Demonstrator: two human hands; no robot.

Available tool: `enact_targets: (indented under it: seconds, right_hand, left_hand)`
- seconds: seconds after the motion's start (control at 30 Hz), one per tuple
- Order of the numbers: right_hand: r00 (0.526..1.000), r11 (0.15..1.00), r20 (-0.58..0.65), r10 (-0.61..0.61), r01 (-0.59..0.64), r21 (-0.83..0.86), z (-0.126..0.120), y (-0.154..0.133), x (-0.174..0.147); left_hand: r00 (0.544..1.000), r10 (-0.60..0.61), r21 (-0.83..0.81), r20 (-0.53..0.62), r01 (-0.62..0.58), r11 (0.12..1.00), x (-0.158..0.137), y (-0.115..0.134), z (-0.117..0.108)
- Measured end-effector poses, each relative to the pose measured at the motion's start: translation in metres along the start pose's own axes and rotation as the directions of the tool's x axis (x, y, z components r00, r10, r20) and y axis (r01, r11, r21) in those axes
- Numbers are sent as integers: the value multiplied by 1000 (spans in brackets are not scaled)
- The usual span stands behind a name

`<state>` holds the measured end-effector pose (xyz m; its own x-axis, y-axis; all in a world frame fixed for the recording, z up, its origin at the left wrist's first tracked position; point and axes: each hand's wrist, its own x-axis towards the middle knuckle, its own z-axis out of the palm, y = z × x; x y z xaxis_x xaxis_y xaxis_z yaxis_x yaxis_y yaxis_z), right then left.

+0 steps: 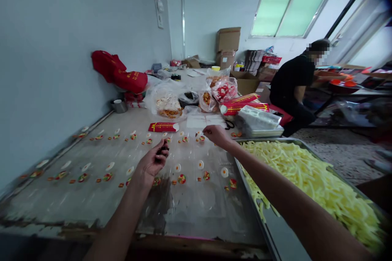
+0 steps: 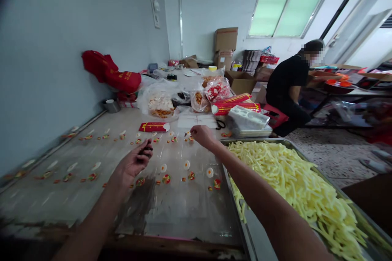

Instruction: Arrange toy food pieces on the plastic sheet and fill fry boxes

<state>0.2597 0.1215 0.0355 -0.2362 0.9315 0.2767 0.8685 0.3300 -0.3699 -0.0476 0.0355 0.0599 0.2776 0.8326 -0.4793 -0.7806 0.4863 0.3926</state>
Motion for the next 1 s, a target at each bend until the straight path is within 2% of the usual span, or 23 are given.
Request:
enact_targets:
  seconds: [0.1,0.27,0.37,0.43,0.53,0.63,0.73,0.8,0.9,1.0]
  right_hand:
    - [991,989,102,-87,98,-108,21,-13,20]
    - [938,945,288,-192,256,-203,42,-9,44]
    - [905,928,368,-213,305,-213,54,-9,57]
    - [900,934,382,-208,299,-196,57,-10,65]
    - [946,970,294,-135,187,-157,46,-1,78]
    - [989,997,142,36,-26,-71,14,29,85]
    - [971,975,124,202,-212,71,-16,67,77]
    - [948,940,156,277,-301,159,-23,87,64]
    - [916,887,187,354,-393,245,-14,101,46]
    - [889,858,189,417,-454,243,-2,106,37]
  left_hand:
    - [999,-15,-20,-51,14,1000,-12,-3,-19]
    - [995,8,46,-99,-3,999,-12,3,-48]
    - [995,-36,74,-94,43,996,-3,5,-50]
    - [994,-64,100,-84,72,992,4,5,-46]
    - [995,-69,159,-79,81,984,15,2,-37]
    - [995,-85,194,-56,94,976,29,-1,-23]
    - [991,-126,182,-49,133,974,49,-6,-1]
    - [986,-160,151,-54,167,974,67,-13,17]
    - [976,-210,95,-51,214,972,95,-27,38]
    - [969,-244,72,-34,246,966,115,-41,47]
